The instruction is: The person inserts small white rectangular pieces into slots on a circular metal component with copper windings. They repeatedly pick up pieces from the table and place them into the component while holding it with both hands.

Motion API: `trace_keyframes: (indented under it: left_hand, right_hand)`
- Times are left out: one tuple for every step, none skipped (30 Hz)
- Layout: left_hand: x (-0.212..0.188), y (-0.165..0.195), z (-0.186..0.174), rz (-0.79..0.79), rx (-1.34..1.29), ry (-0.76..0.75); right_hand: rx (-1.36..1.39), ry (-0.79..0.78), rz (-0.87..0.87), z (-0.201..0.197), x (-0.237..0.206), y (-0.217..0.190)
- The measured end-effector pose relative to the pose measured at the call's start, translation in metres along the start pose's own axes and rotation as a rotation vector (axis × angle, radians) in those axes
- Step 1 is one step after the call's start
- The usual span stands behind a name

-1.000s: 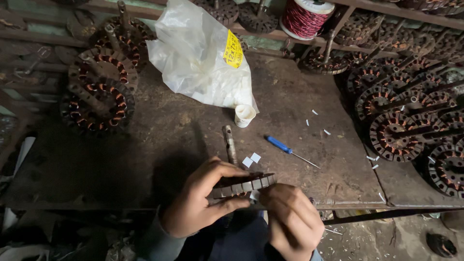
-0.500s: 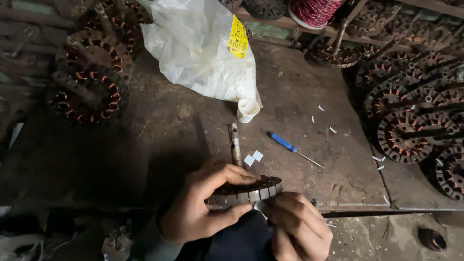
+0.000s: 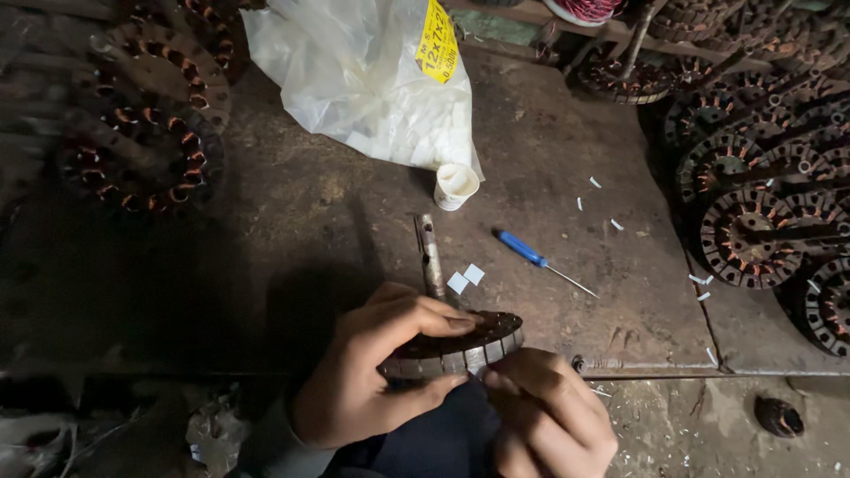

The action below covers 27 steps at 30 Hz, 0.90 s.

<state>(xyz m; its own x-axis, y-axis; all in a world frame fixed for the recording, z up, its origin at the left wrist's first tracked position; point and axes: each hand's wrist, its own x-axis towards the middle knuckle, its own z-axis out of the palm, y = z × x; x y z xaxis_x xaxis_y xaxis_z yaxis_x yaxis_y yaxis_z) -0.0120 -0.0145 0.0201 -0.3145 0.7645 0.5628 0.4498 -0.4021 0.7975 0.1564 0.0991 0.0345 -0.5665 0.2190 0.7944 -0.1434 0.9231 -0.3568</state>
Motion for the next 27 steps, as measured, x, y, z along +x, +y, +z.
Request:
trace_keyframes:
  left_hand:
    - [0.000, 0.000, 0.000, -0.002, 0.004, -0.001]
    - [0.001, 0.000, 0.000, -0.004, 0.008, -0.002]
    - [0.001, -0.001, 0.000, -0.006, 0.011, -0.001]
    - [0.002, -0.001, 0.000, -0.010, 0.017, -0.001]
    - [0.003, -0.001, 0.001, -0.012, 0.024, -0.001]
    - [0.004, -0.001, 0.001, -0.013, 0.030, 0.000]
    - [0.004, -0.001, 0.002, -0.002, 0.036, 0.005]
    - [0.005, 0.000, 0.002, 0.011, 0.043, 0.011]
    - [0.005, 0.000, 0.003, 0.020, 0.048, 0.018]
    - [0.005, 0.001, 0.004, 0.022, 0.064, 0.024]
    - [0.005, 0.002, 0.005, 0.025, 0.081, 0.030]
    - [0.006, 0.003, 0.005, 0.028, 0.097, 0.037]
    - [0.006, 0.004, 0.006, 0.022, 0.100, 0.036]
    - [0.007, 0.004, 0.006, 0.014, 0.104, 0.034]
    - [0.008, 0.004, 0.006, 0.008, 0.110, 0.030]
    - [0.009, 0.004, 0.006, 0.024, 0.105, 0.034]
    - [0.009, 0.004, 0.007, 0.038, 0.101, 0.037]
    - [0.010, 0.004, 0.007, 0.052, 0.096, 0.040]
    - [0.010, 0.004, 0.009, 0.045, 0.098, 0.057]
    - [0.010, 0.004, 0.011, 0.040, 0.099, 0.075]
    - [0.009, 0.005, 0.013, 0.033, 0.099, 0.092]
    - [0.009, 0.006, 0.015, 0.044, 0.114, 0.108]
    - [0.009, 0.006, 0.017, 0.056, 0.127, 0.125]
    - [0.009, 0.007, 0.019, 0.068, 0.141, 0.140]
    - [0.009, 0.008, 0.021, 0.057, 0.143, 0.145]
    - [0.010, 0.009, 0.022, 0.046, 0.146, 0.149]
    - [0.010, 0.010, 0.022, 0.036, 0.147, 0.154]
  right_hand:
    - [-0.037, 0.004, 0.022, 0.000, 0.000, -0.002]
    - [-0.069, 0.000, 0.004, 0.000, 0.001, -0.003]
    - [-0.101, -0.005, -0.014, 0.000, 0.001, -0.003]
    - [-0.133, -0.008, -0.033, 0.001, 0.002, -0.002]
    - [-0.165, -0.027, -0.080, 0.000, 0.002, 0.000]
    - [-0.198, -0.047, -0.128, -0.001, 0.003, 0.002]
    - [-0.231, -0.064, -0.178, -0.003, 0.004, 0.005]
    - [-0.271, -0.062, -0.230, -0.004, 0.005, 0.008]
    - [-0.311, -0.063, -0.279, -0.005, 0.006, 0.010]
    - [-0.351, -0.065, -0.327, -0.007, 0.008, 0.012]
    - [-0.346, -0.121, -0.369, -0.010, 0.010, 0.014]
    - [-0.341, -0.179, -0.411, -0.014, 0.013, 0.015]
    - [-0.335, -0.239, -0.451, -0.019, 0.016, 0.016]
    - [-0.345, -0.276, -0.459, -0.022, 0.018, 0.016]
    - [-0.356, -0.309, -0.466, -0.024, 0.021, 0.015]
    - [-0.367, -0.344, -0.475, -0.026, 0.023, 0.014]
    - [-0.388, -0.354, -0.462, -0.027, 0.025, 0.013]
    - [-0.407, -0.364, -0.449, -0.027, 0.026, 0.010]
    - [-0.427, -0.374, -0.439, -0.027, 0.028, 0.008]
    - [-0.441, -0.376, -0.429, -0.026, 0.028, 0.007]
    - [-0.455, -0.379, -0.416, -0.026, 0.029, 0.005]
    - [-0.469, -0.383, -0.400, -0.025, 0.028, 0.002]
    - [-0.506, -0.382, -0.383, -0.024, 0.027, 0.000]
    - [-0.543, -0.379, -0.367, -0.023, 0.025, -0.003]
    - [-0.580, -0.374, -0.349, -0.021, 0.023, -0.005]
    - [-0.587, -0.356, -0.349, -0.020, 0.022, -0.005]
    - [-0.596, -0.338, -0.349, -0.018, 0.021, -0.005]
